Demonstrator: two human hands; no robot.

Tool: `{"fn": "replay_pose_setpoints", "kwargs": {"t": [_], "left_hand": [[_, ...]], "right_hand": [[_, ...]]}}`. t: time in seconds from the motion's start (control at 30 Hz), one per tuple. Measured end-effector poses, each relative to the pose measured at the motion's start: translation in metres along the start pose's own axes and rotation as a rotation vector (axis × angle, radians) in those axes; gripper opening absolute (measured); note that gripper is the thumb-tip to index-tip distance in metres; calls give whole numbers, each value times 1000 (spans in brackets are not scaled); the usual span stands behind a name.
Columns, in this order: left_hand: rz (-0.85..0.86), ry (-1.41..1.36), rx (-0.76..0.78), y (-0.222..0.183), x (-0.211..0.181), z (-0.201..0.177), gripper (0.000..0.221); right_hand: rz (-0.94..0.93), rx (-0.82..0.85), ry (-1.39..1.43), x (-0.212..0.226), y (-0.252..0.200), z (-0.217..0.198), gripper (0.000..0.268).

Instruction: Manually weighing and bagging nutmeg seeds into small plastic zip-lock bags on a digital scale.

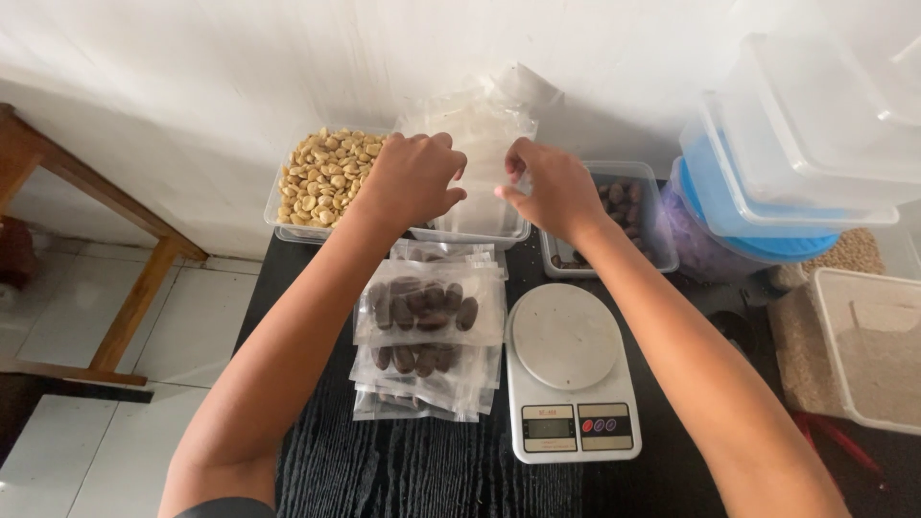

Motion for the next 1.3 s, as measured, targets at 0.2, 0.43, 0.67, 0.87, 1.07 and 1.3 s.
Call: {"fn": "replay_pose_setpoints", "kwargs": {"t": [0.2,0.43,0.67,0.87,1.07,1.3], "left_hand": [[-45,-105,-223,-34,-22,-68,26],[-1,-395,-512,-90,-108,-126,40],[2,-324,-526,-106,-201,-126,113],[134,-513,-507,-97,-213,-106,90],[217,-831,-277,-85,-207,-101,67],[223,-1099,117,-82,-205,-102,77]], "right_hand": [[57,-48,32,9,-24,-36,9],[21,-420,122,20,-110,-92,6],[101,-573,452,40,-209,-124,9],[78,-425,679,16,-225,-120,20],[-154,-169,668,7,-213,-121,33],[-396,-411,193,29,-203,-132,7]]}}
Point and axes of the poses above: each hand's wrist, its own y-axis towards the middle knuckle, its own z-axis out of the palm, x = y × z, the point moved 5 cm from there along y, towards the middle knuckle, and after that the axes turned 6 degrees about -y, right-handed, at the moved point
